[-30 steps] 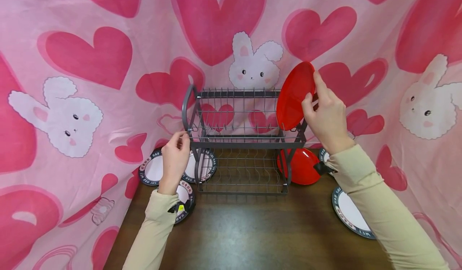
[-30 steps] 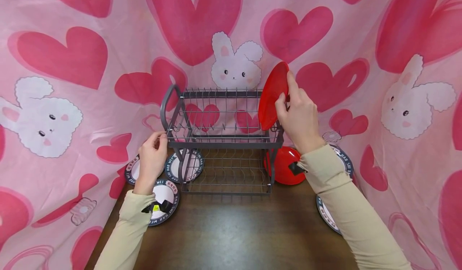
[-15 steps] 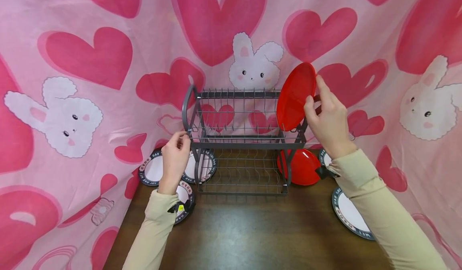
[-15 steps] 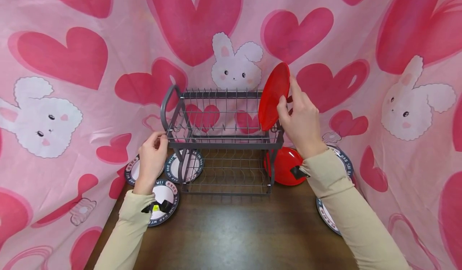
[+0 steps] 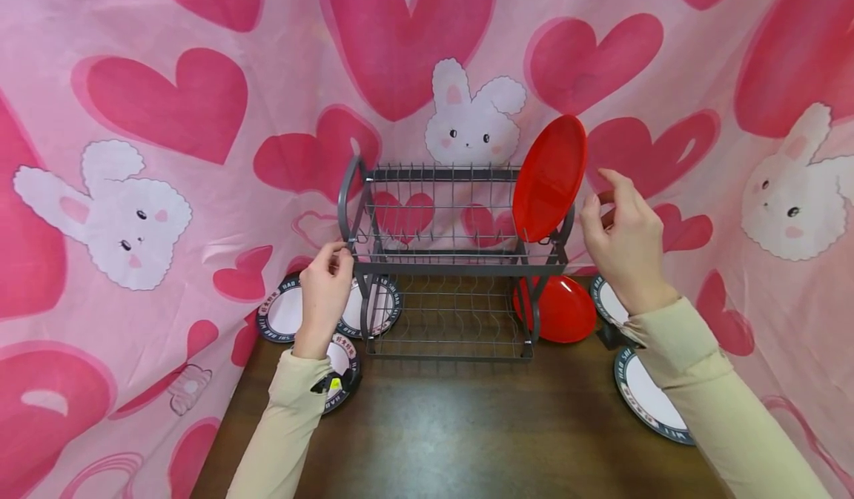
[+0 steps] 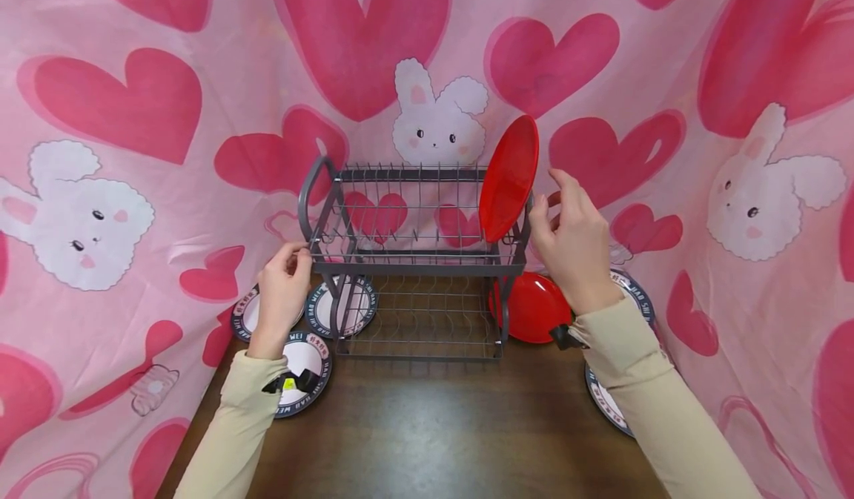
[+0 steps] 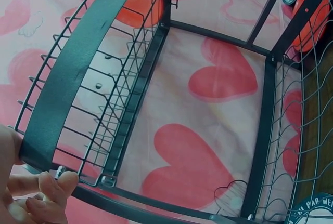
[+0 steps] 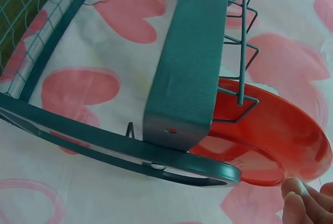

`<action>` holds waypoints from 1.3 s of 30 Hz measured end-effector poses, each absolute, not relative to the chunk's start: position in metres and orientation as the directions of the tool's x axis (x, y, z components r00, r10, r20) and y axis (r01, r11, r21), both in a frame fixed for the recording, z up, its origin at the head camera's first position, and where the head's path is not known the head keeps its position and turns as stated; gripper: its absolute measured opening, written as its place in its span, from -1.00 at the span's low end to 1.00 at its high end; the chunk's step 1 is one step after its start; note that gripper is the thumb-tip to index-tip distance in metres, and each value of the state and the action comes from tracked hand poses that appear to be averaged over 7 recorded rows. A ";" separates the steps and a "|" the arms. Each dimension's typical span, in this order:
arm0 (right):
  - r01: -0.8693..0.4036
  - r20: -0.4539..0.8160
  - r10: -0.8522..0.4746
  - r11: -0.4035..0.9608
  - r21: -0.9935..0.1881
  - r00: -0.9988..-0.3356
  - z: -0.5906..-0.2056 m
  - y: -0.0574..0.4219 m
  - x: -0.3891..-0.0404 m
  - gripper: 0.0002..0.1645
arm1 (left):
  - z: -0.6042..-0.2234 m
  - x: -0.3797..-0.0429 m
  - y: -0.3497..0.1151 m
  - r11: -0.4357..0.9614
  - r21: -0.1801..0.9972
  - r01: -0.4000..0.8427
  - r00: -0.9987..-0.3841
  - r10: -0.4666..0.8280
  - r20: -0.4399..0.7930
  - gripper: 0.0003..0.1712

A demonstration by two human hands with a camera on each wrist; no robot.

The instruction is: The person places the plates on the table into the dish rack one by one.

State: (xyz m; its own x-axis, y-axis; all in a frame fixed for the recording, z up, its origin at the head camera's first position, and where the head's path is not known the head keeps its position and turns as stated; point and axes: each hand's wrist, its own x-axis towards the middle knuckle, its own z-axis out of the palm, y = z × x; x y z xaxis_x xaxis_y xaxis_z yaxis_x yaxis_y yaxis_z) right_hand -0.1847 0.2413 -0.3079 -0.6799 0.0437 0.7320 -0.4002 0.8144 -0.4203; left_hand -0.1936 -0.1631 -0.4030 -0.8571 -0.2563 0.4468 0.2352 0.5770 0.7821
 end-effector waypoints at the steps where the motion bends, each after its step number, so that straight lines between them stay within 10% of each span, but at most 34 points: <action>1: -0.403 0.735 0.044 0.813 -0.420 -0.677 -0.309 0.242 -0.183 -0.44 | -0.403 -0.194 -0.163 0.578 0.782 0.235 -0.857 -0.256 0.447 -0.67; 39: -0.237 0.688 0.126 0.882 -0.408 -0.715 -0.406 0.297 -0.124 -0.69 | -0.402 -0.193 -0.163 0.584 0.777 0.236 -0.855 -0.255 0.451 -0.68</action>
State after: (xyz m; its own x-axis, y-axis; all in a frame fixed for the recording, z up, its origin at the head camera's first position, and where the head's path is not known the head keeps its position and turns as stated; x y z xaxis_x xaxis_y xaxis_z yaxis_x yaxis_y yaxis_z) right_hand -0.1244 0.2970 -0.4056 -0.7150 0.1262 0.6876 -0.2368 0.8817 -0.4081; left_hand -0.1934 -0.1632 -0.4025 -0.8555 -0.2546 0.4510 0.2359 0.5837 0.7769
